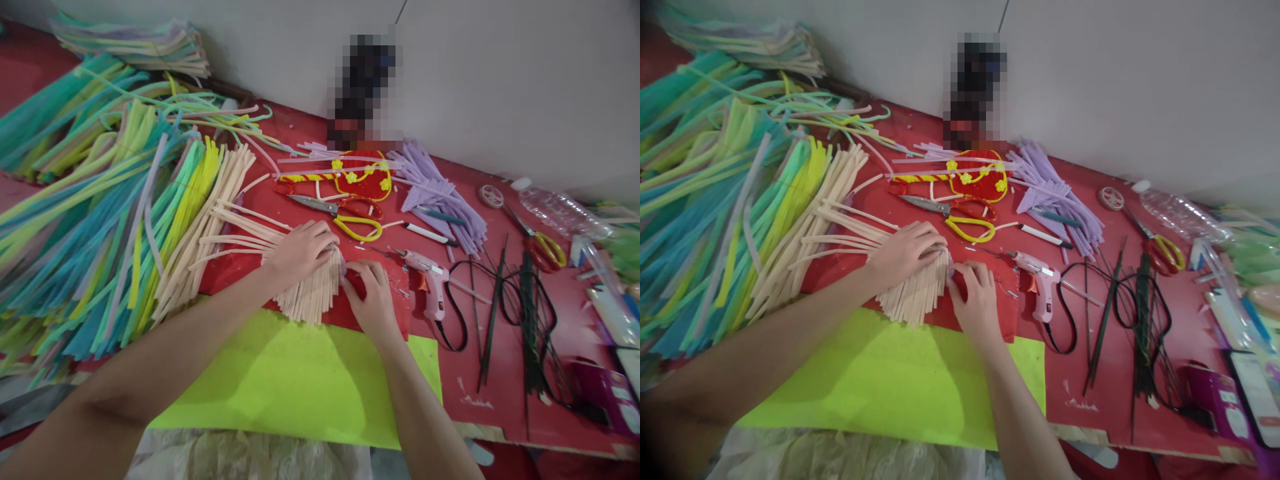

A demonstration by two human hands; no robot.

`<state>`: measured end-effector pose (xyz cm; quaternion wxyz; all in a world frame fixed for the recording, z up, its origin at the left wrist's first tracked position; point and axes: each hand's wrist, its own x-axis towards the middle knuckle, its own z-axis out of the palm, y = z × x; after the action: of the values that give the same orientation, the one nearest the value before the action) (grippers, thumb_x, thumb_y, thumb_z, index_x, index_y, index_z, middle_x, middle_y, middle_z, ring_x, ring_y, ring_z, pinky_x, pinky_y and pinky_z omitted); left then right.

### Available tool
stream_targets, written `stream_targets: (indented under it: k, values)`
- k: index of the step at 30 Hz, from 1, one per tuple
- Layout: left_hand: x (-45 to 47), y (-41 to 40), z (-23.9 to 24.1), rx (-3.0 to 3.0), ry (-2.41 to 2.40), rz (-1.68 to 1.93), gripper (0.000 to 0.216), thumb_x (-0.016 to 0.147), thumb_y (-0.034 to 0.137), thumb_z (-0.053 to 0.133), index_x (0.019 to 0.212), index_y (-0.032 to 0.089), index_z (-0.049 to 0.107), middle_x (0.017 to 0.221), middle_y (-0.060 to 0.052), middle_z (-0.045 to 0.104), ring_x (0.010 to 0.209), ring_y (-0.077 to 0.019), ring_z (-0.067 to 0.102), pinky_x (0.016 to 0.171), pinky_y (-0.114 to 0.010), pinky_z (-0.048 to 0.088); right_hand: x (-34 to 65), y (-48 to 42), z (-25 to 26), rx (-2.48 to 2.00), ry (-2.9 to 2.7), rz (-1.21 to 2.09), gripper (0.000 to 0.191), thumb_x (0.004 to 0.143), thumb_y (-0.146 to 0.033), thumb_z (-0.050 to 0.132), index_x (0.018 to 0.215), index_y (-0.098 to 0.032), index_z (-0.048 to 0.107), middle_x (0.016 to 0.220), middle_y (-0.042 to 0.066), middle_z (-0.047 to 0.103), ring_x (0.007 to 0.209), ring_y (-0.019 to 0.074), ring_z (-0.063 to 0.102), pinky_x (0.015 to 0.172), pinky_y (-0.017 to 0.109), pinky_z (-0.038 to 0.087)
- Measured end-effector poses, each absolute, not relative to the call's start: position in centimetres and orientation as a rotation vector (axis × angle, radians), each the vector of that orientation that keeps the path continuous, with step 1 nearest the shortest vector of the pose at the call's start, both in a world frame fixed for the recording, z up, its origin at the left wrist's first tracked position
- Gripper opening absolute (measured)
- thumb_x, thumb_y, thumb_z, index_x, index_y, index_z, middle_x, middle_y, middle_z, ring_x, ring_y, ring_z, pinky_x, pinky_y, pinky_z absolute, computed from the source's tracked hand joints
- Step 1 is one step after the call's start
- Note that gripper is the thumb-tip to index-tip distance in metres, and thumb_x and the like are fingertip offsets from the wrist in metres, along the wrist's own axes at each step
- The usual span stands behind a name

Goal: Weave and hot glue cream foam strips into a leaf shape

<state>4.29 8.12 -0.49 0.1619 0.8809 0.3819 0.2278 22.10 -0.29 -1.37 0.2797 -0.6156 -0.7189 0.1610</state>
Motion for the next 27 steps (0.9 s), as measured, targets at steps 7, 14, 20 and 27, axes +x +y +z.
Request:
stream_targets:
  k: [7, 14, 20, 27]
  values:
    - [4.23, 8.11, -0.54, 2.512, 1.092, 0.635, 0.017, 0.093, 0.022, 0.049, 0.104, 0.016, 0.059, 0.103, -0.006, 0.061, 0.096, -0.0202, 0.055, 0.084, -0.033, 0.044, 22.12, -0.32, -1.37, -1.638, -1.941, 0.408, 0.02, 0.089, -0.023, 0.051, 0.106, -0.026, 0.061, 0.101, 0.008, 0.055, 0.096, 0.0237, 0.053, 0.087, 0.043, 0.045]
    - [4.26, 8.13, -0.66, 2.517, 1.087, 0.642, 0.017, 0.093, 0.022, 0.049, 0.104, 0.016, 0.059, 0.103, -0.006, 0.061, 0.097, -0.0203, 0.054, 0.085, -0.034, 0.044, 22.18, -0.32, -1.43, -1.636, -1.933, 0.42, 0.017, 0.09, -0.024, 0.05, 0.102, -0.028, 0.061, 0.1, 0.007, 0.055, 0.096, 0.0238, 0.054, 0.086, 0.043, 0.045]
    - [4.18, 8.09, -0.69, 2.512, 1.091, 0.642, 0.016, 0.092, 0.021, 0.049, 0.104, 0.016, 0.059, 0.103, -0.006, 0.061, 0.096, -0.02, 0.054, 0.084, -0.034, 0.044, 22.12, -0.28, -1.44, -1.645, -1.934, 0.413, 0.019, 0.09, -0.024, 0.05, 0.105, -0.027, 0.06, 0.1, 0.008, 0.055, 0.097, 0.0242, 0.053, 0.086, 0.043, 0.045]
    - [4.27, 8.12, -0.52, 2.506, 1.087, 0.651, 0.017, 0.094, 0.022, 0.047, 0.103, 0.016, 0.06, 0.103, -0.007, 0.061, 0.096, -0.0201, 0.055, 0.084, -0.035, 0.044, 22.06, -0.31, -1.23, -1.641, -1.907, 0.436, 0.015, 0.088, -0.024, 0.05, 0.098, -0.027, 0.061, 0.099, 0.007, 0.056, 0.096, 0.0242, 0.054, 0.085, 0.043, 0.045]
